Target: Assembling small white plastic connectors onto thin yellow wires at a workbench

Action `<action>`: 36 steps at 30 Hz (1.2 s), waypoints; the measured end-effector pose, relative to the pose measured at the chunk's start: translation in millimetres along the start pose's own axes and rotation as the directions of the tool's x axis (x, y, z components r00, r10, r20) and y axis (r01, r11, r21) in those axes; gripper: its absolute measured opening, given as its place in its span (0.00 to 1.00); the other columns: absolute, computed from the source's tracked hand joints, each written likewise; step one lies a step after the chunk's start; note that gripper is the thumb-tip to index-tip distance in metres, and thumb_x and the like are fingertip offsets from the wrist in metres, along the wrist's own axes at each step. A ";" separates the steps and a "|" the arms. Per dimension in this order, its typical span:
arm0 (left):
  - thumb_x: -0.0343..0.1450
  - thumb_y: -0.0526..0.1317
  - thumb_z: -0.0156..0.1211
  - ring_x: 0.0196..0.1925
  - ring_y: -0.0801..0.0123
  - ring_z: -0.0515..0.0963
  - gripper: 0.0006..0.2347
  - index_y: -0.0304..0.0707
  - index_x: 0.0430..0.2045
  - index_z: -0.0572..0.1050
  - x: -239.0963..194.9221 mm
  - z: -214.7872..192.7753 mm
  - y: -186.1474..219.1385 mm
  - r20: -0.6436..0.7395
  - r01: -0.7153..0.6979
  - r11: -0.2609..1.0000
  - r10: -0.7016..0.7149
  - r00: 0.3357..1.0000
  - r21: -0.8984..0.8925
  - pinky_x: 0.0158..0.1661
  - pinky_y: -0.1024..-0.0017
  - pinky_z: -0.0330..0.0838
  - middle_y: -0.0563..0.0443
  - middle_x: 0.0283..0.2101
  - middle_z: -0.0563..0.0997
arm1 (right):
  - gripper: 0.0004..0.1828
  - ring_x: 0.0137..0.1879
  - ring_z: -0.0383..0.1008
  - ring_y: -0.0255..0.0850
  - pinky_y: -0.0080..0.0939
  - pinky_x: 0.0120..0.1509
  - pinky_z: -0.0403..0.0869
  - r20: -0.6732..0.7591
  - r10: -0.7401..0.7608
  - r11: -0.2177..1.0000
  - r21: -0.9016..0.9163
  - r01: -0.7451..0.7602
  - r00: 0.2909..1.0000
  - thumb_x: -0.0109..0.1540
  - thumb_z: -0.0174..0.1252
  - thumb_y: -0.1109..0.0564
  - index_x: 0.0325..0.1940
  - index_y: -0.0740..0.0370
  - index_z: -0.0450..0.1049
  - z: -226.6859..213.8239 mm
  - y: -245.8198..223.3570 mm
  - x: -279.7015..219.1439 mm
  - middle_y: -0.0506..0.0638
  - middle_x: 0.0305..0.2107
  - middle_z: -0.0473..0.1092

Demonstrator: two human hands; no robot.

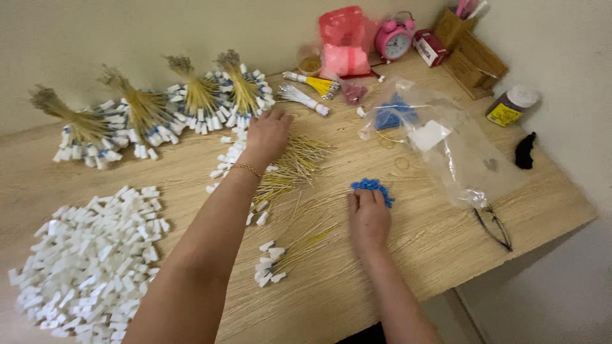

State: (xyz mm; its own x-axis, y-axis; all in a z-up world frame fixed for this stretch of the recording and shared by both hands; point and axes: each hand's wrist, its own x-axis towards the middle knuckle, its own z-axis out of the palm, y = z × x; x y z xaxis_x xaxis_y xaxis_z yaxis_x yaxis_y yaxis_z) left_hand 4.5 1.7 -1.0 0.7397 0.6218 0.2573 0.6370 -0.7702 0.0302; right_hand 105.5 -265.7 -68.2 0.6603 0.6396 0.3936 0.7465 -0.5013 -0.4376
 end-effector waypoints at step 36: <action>0.65 0.33 0.64 0.38 0.38 0.79 0.08 0.37 0.37 0.80 -73.3 -59.2 -24.0 -0.220 -0.009 0.829 -0.137 0.966 -0.559 0.37 0.50 0.73 0.37 0.34 0.76 | 0.13 0.37 0.75 0.53 0.52 0.42 0.72 -0.022 -0.053 0.995 -0.082 0.051 0.998 0.54 0.65 0.43 0.31 0.51 0.75 -15.3 -22.5 -16.5 0.50 0.27 0.70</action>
State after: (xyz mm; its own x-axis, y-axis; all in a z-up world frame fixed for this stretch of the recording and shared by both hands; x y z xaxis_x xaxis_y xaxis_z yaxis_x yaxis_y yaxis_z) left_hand -77.8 -33.8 36.6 0.5793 0.6753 0.4565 0.4001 -0.7235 0.5625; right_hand 79.1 -274.0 -52.5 0.6215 0.6525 0.4335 0.7834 -0.5144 -0.3489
